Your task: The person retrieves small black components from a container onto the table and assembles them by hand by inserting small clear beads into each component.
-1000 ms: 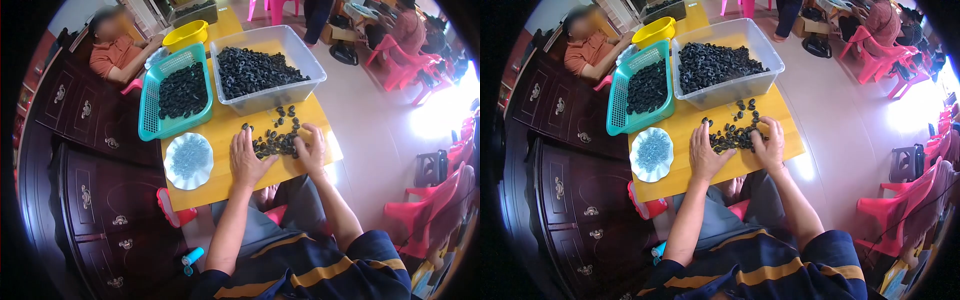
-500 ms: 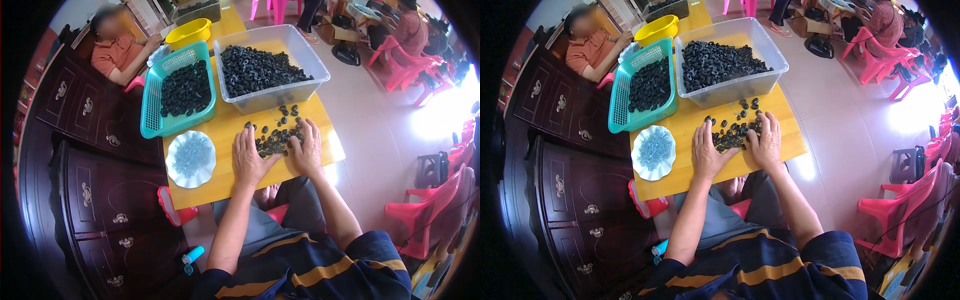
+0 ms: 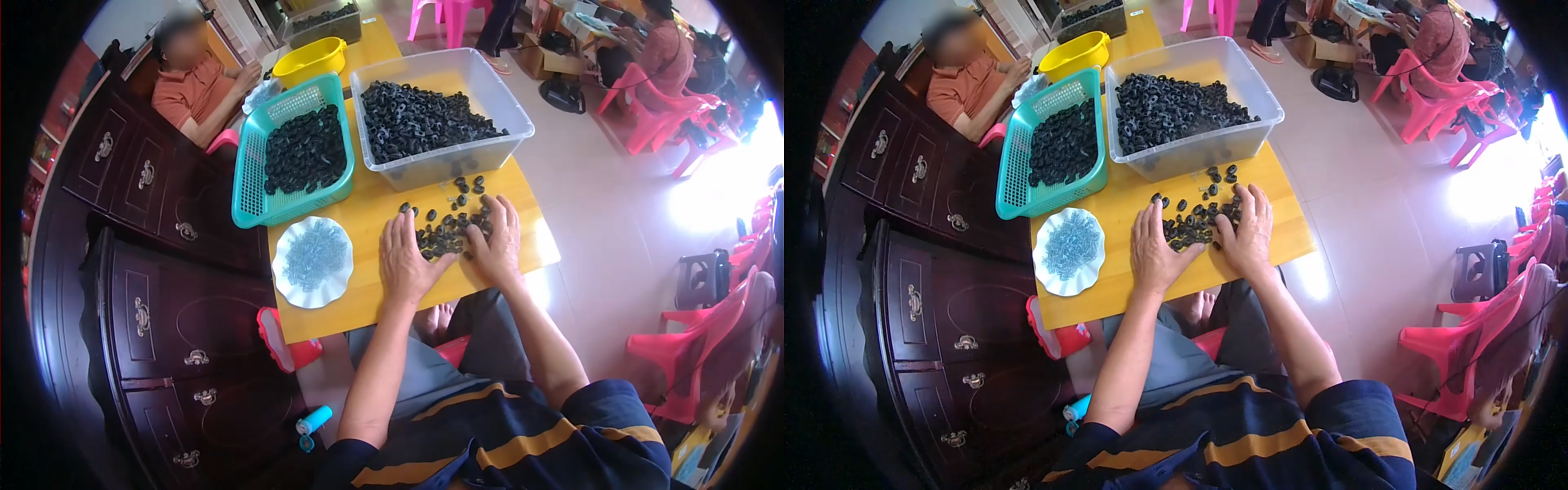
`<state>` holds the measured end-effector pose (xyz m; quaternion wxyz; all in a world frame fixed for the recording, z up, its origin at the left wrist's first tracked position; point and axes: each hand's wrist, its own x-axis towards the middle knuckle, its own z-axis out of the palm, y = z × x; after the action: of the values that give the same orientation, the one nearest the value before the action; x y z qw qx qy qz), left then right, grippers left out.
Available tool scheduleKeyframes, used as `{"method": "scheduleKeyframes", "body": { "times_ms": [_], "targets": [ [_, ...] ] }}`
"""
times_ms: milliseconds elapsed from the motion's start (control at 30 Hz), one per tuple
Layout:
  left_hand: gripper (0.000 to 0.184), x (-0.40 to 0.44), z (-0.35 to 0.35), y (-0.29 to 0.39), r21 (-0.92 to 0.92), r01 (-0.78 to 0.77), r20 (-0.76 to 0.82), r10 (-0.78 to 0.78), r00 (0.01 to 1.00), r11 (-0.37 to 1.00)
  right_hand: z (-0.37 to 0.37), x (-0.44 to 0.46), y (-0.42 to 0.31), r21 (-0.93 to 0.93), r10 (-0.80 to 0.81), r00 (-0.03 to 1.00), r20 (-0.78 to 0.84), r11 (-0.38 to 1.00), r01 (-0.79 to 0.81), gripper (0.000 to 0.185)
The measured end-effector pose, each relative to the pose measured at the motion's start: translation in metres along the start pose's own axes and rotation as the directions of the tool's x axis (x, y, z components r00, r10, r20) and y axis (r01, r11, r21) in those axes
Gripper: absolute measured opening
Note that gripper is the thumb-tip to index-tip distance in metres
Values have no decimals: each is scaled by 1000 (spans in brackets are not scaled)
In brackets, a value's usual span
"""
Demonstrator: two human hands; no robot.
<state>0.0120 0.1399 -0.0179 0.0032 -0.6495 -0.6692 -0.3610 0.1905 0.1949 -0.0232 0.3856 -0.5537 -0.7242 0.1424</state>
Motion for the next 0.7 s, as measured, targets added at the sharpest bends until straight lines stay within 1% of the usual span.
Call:
{"method": "scheduleKeyframes", "body": {
  "times_ms": [67,133,200,233,300,333,367,433,500,533,600,633,667,700],
  "targets": [
    [106,0,-1,1,7,6,11,-6,1000,1000,0,-4,7,155,50,997,-50,987,-42,62],
    [106,0,-3,2,12,12,23,-12,1000,1000,-5,-11,8,183,57,995,-77,982,-42,61],
    [106,-1,-2,2,21,23,24,-24,999,1000,-12,-19,5,165,7,998,-60,986,3,62],
    [106,-2,-1,2,20,21,23,-22,999,1000,-16,-25,2,131,-11,1000,-22,991,14,64],
    [107,-3,-1,2,26,23,12,-23,1000,999,-21,-33,-6,-2,-67,997,33,998,67,68],
    [107,-3,0,1,24,20,11,-20,1000,1000,-16,-37,-4,-52,-75,995,71,996,79,73],
    [107,-3,0,1,18,8,2,-8,1000,1000,-15,-38,-6,-54,-75,995,67,995,79,73],
    [108,-4,2,0,13,-7,-11,7,1000,1000,-13,-38,-8,-128,-49,994,100,990,61,77],
    [108,-4,1,0,19,-13,-17,13,1000,1000,-11,-38,-5,-130,-41,994,100,990,54,77],
    [108,-5,0,-1,21,-14,-20,14,1000,1000,-12,-38,-4,-101,-50,995,86,993,58,76],
    [98,-5,-2,-1,-35,-17,-29,16,999,999,-14,-39,-2,-71,-59,996,72,995,64,74],
    [98,-6,0,-4,-35,-17,-29,16,999,999,-16,-39,-1,-28,-69,997,33,997,70,69],
    [91,-6,3,-9,-171,14,-62,-25,998,985,-17,-40,0,15,-76,997,-6,997,76,63],
    [84,-7,4,-13,-304,39,-90,-70,994,952,-17,-41,3,16,-75,997,-6,997,75,63]
  ]
}}
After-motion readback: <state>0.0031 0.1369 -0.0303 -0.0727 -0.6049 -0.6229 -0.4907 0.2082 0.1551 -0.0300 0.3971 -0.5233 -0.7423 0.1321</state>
